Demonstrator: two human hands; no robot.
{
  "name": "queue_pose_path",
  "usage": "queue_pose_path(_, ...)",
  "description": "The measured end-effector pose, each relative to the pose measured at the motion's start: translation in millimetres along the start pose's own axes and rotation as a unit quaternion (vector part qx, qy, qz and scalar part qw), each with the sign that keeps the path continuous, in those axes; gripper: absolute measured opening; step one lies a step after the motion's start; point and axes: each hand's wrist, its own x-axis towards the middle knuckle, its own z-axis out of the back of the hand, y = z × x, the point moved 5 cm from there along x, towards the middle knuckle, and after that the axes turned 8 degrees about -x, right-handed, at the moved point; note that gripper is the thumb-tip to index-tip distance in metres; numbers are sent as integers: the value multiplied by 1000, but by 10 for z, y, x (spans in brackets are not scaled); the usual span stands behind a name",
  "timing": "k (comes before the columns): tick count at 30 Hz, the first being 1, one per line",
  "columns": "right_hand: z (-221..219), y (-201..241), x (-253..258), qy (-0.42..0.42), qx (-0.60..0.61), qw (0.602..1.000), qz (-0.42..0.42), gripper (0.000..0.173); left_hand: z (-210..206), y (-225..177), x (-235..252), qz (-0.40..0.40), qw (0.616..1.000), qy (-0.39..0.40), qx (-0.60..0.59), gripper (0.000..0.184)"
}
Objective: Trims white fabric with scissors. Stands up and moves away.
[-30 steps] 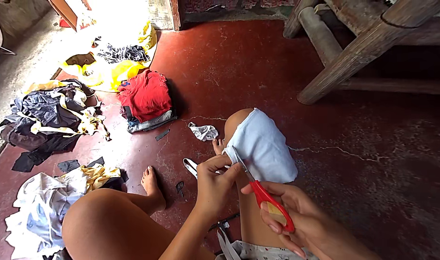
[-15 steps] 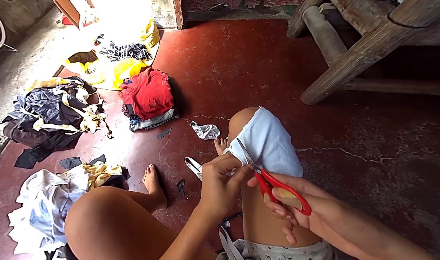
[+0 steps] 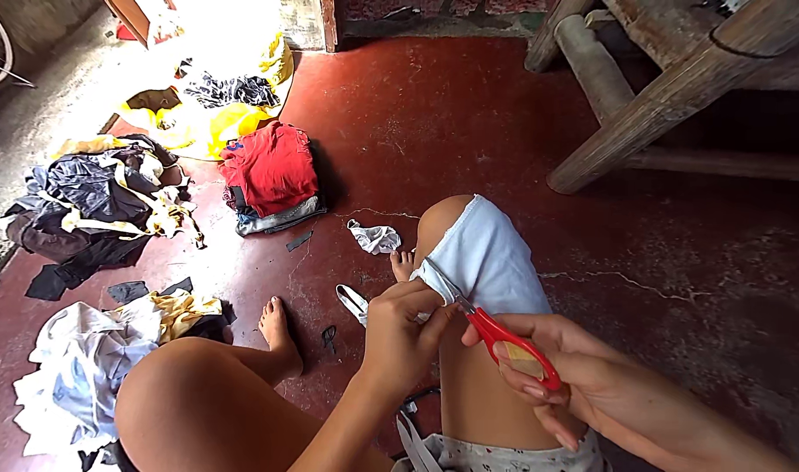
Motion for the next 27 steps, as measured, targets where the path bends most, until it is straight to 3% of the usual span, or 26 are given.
queue_pose_path(3, 6, -11, -15, 1, 1, 1000, 7, 17, 39, 14, 43, 36, 999, 29, 17, 21)
queue_pose_path(6, 26, -16, -44, 9, -16, 1000, 12, 19, 177, 8, 164, 88, 988, 116, 50, 8)
queue_pose_path(9, 8, -96, -61, 68, -37, 996, 34, 27, 325, -5, 232, 127, 971, 168, 111, 25)
queue_pose_path(13, -193, -309, -103, 149, -124, 979, 65, 40, 456, 43, 292, 158, 968, 102, 165, 34)
queue_pose_path(15, -268, -327, -190, 95, -219, 959, 155, 43, 445, 9, 349, 143, 979, 61, 135, 35)
queue_pose_path(18, -178, -284, -366, -145, -365, 864, 316, 48, 365, -26, 395, 89, 992, 21, 86, 33)
queue_pose_path(20, 3, -293, -434, -290, -398, 803, 337, 51, 331, -41, 420, 60, 995, 7, 80, 29)
queue_pose_path(21, 115, -317, -439, -341, -390, 791, 325, 51, 317, -42, 434, 50, 995, 3, 84, 29)
queue_pose_path(24, 453, -444, -309, -428, -308, 816, 238, 47, 266, -44, 456, 36, 993, 12, 113, 23)
queue_pose_path(27, 662, -473, -79, -430, -210, 865, 151, 41, 233, -56, 498, 48, 991, 35, 120, 20)
